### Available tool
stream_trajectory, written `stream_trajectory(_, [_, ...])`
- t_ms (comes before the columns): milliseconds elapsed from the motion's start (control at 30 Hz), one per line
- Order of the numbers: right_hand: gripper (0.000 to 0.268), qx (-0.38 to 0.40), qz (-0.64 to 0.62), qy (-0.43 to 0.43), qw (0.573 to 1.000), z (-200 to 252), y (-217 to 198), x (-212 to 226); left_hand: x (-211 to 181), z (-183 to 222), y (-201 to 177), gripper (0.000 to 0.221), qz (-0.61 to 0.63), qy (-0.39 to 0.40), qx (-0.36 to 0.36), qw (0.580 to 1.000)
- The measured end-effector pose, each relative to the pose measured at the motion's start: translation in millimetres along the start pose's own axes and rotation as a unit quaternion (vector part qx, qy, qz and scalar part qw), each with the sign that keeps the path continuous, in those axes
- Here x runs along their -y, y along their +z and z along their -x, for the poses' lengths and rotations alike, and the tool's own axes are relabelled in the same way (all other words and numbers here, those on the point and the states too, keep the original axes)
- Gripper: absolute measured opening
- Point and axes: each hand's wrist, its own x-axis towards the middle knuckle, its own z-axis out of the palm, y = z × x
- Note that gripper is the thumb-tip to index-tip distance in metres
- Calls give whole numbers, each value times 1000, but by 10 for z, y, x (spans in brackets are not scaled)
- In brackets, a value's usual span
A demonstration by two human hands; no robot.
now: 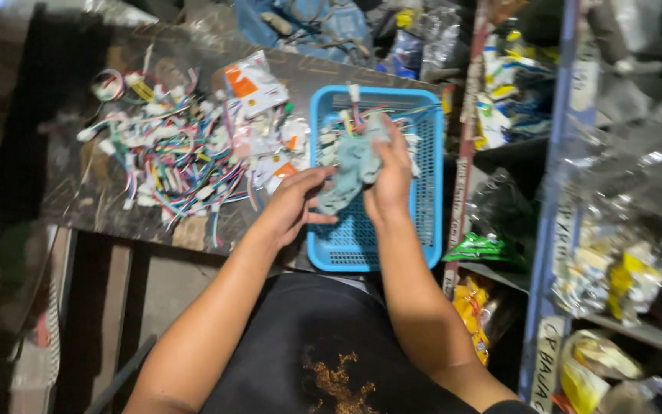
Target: Cleaning and sorting motorcycle wire harnesses using a rag.
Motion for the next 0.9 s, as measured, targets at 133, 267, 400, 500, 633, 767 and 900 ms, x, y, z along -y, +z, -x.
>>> stream_trajectory(133, [76, 126, 293, -2, 948, 218, 380, -420, 36, -63, -442, 36, 2, 49, -65, 997])
stream_trajectory(267, [58, 259, 480, 65, 835, 409, 698, -815, -20, -132, -1117, 18, -148, 148, -173, 962])
stream_trajectory(400, [36, 271, 642, 122, 707, 120, 467, -1805, 41, -268, -1790, 23, -279, 126, -239, 922])
stream_trajectory(500, [40, 306, 598, 167, 721, 123, 554, -2021, 214, -420, -2225, 30, -292, 111, -252, 916])
stream_trajectory(633, [45, 290, 596, 213, 718, 306, 925, -1877, 449, -683, -2528, 34, -319, 39, -247, 914])
stream_trajectory(767, [30, 331, 571, 216, 719, 302, 1237, -1570, 149, -643, -2425, 35, -457, 55, -263, 848])
stream_trajectory(900, [18, 277, 524, 254, 765, 310, 1040, -1519, 54, -681, -2336, 33, -595, 17, -263, 759])
